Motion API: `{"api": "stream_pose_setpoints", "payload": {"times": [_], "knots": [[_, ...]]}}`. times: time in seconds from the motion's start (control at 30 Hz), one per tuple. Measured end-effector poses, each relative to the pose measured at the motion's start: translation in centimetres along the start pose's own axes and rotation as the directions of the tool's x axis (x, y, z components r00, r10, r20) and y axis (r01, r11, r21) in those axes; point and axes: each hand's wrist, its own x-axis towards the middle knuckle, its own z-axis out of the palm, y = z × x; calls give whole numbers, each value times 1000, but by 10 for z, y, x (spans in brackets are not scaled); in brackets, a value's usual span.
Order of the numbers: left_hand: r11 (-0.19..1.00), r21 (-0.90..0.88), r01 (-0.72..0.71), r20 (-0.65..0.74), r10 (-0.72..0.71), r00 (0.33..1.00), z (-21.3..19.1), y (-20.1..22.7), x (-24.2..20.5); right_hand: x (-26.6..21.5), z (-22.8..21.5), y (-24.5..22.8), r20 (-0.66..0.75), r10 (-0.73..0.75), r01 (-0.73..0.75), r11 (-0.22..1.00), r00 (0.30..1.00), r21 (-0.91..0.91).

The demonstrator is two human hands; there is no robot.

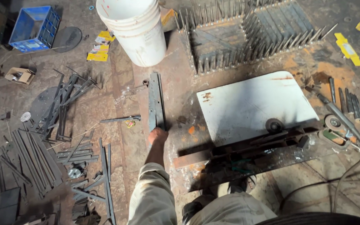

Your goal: The recorder is welding and assembling metal furniture components in a workshop.

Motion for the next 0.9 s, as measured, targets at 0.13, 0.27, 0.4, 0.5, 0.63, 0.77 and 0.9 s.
{"api": "stream_pose_setpoints", "payload": {"times": [0.13, 0.27, 0.4, 0.5, 0.63, 0.77, 0.9], "knots": [[1000, -18, -21, 48, 22, 999, -23, 4, -22, 33, 17, 16, 49, -20, 21, 1000, 999, -16], [723, -690, 43, 221, 153, 963, -26, -14, -49, 49, 50, 19, 97, -55, 56, 998, 994, -7], [442, -888, 124, 274, 295, 915, -52, -21, -106, 72, 96, 17, 120, -93, 92, 996, 988, 16], [305, -931, 199, 291, 296, 910, -78, -20, -161, 83, 126, 15, 145, -123, 121, 992, 982, 17], [285, -936, 205, 270, 210, 940, -100, -13, -210, 115, 125, 23, 173, -156, 157, 988, 973, 6], [275, -957, 95, 145, 171, 975, -80, -12, -221, 199, 130, 54, 182, -178, 183, 983, 967, -13], [161, -980, 113, 124, 60, 990, -68, 5, -231, 199, 55, 26, 150, 36, -98, 900, 988, 425]]}}
